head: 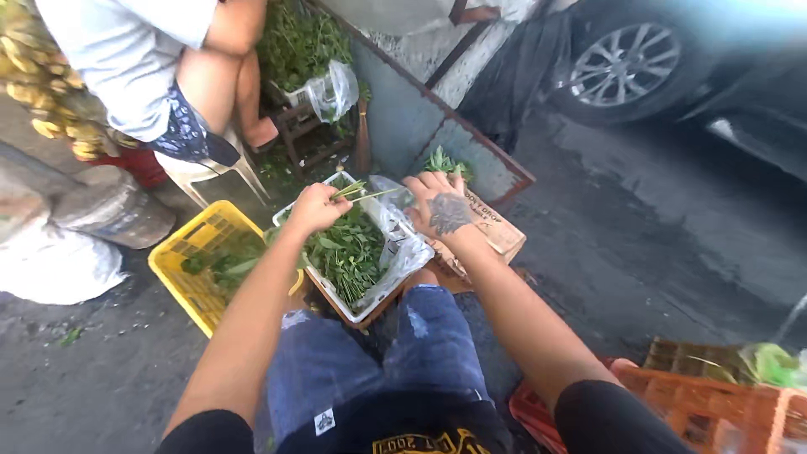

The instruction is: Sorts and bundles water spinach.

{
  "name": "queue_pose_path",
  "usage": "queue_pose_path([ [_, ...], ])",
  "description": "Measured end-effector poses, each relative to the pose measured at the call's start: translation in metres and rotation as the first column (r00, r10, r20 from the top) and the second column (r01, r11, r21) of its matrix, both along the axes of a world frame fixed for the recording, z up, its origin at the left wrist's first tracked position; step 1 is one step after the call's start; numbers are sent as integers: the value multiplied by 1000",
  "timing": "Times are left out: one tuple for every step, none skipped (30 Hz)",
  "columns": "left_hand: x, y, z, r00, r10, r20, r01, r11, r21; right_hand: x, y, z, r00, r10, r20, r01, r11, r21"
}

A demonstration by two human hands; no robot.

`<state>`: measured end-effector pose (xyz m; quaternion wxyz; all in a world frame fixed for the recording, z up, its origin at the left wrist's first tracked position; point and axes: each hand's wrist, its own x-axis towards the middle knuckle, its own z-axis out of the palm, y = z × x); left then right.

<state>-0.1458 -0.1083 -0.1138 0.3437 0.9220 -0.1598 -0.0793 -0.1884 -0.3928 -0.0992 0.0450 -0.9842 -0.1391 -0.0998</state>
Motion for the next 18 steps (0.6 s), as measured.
queue_pose_path([
  [-6,3,4,1000,5,-20,-5,1000,20,-4,14,-6,998,55,30,-56,998,17],
  [-14,5,7,999,7,-43,-6,1000,24,-8,29,-12,990,127,61,-129,991,31],
  [-22,6,8,998,6,-65,-6,1000,10,-12,46,-20,975,203,91,-208,977,47],
  [-30,6,10,997,4,-81,-6,1000,-16,-15,63,-29,950,283,130,-294,953,75],
  [-38,6,11,995,8,-95,-13,998,-53,-16,77,-39,918,355,180,-378,919,116],
  [-46,7,14,994,27,-110,-35,996,-76,-13,87,-50,886,409,218,-442,887,135],
  [-53,10,19,990,62,-128,-73,994,-80,-6,91,-60,864,443,241,-481,866,135],
  [-63,17,27,981,108,-158,-122,989,-80,1,89,-67,855,464,232,-501,854,139],
  [-74,26,35,970,159,-185,-177,981,-82,7,82,-71,862,471,186,-498,856,138],
  [-85,37,42,957,207,-204,-229,969,-91,12,74,-73,879,459,129,-475,868,143],
  [-94,50,48,944,246,-219,-274,956,-108,16,66,-75,897,438,66,-443,882,161],
  [-102,63,50,936,270,-225,-305,942,-137,18,62,-78,910,415,-16,-407,899,163],
  [-108,74,50,930,290,-224,-330,929,-167,18,62,-82,916,393,-74,-378,911,164],
  [-112,81,50,925,309,-223,-353,915,-198,18,65,-87,921,374,-109,-351,918,183],
  [-114,86,50,919,327,-219,-375,898,-233,18,68,-93,928,343,-143,-306,924,228],
  [-115,89,49,914,342,-216,-393,880,-269,17,71,-98,938,291,-191,-223,924,310],
  [-116,89,48,908,360,-214,-412,860,-302,17,74,-104,939,226,-258,-99,899,427],
  [-116,88,45,904,370,-212,-423,842,-334,14,76,-108,924,170,-343,60,821,568],
])
